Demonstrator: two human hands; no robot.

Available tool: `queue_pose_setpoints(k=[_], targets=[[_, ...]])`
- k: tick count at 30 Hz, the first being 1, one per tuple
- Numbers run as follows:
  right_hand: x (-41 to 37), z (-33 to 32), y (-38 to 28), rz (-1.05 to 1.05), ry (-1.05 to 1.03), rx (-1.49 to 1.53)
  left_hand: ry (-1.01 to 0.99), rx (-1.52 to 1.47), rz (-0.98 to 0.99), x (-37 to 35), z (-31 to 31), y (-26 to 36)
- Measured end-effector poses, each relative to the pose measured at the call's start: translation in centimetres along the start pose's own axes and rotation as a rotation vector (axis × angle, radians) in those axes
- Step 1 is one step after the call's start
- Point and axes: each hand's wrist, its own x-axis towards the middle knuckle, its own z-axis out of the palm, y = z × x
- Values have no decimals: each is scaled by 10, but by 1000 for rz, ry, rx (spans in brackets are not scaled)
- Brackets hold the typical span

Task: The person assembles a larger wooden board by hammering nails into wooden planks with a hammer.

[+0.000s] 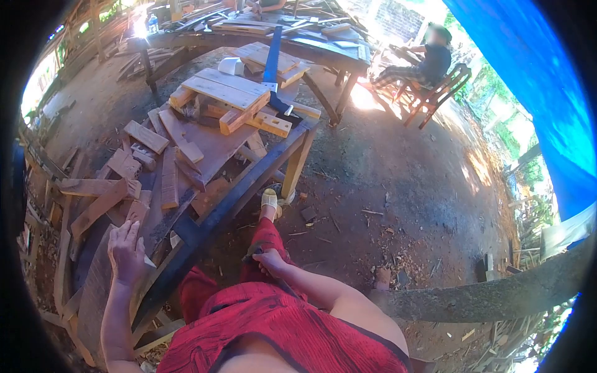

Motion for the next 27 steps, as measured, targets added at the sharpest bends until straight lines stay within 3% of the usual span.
queue_pose_setpoints(k=[27], targets=[[2,-3,2,-33,-29,-6,-75,0,-30,2,-1,3]])
